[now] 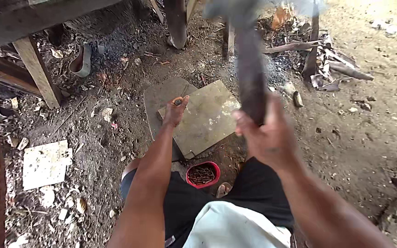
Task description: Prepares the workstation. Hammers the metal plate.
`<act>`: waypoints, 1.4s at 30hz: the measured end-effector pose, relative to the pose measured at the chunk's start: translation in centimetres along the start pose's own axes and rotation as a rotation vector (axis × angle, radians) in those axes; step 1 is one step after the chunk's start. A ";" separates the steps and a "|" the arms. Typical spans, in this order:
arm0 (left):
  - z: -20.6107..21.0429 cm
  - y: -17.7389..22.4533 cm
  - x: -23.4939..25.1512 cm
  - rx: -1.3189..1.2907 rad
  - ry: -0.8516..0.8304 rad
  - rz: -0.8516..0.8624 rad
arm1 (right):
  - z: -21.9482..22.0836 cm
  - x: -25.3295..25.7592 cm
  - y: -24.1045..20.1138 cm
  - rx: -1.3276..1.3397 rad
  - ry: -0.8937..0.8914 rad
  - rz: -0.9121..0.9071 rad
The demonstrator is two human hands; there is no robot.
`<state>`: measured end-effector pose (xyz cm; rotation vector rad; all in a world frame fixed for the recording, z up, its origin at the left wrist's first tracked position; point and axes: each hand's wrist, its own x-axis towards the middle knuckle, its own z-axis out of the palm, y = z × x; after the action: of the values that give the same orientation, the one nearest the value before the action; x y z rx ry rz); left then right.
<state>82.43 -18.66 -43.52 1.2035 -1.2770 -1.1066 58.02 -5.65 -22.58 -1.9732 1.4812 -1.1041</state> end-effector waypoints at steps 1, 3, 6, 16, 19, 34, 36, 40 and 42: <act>0.0 0.4 0.0 0.020 -0.006 -0.009 | -0.6 0.9 -1.5 0.062 0.136 -0.107; 0.0 0.8 0.1 0.038 -0.018 -0.016 | -0.4 1.9 -3.0 0.177 0.280 -0.213; 0.2 0.5 0.1 0.021 -0.013 -0.021 | 3.8 -0.5 1.5 -0.012 -0.061 0.056; -0.4 1.4 -0.8 0.215 -0.041 -0.020 | 8.9 -6.7 9.5 -0.138 -0.649 0.644; 0.1 2.4 -3.2 0.350 -0.212 -0.022 | 10.7 -9.1 12.5 -0.251 -0.796 0.711; -2.2 2.8 -0.4 -0.001 0.116 -0.012 | 11.0 -9.1 12.5 -0.392 -0.906 0.666; -1.7 1.9 -1.6 0.007 0.082 0.000 | 11.1 -9.0 12.5 -0.395 -0.905 0.657; -0.4 0.6 -2.1 -0.047 0.041 0.037 | 10.8 -8.7 12.7 -0.393 -0.922 0.650; -0.2 0.9 -2.1 -0.058 0.025 0.040 | 10.9 -8.7 12.7 -0.394 -0.920 0.644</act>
<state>82.52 -16.54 -42.81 1.1406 -1.2366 -1.0898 58.32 -3.03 -41.26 -1.6209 1.6155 0.3639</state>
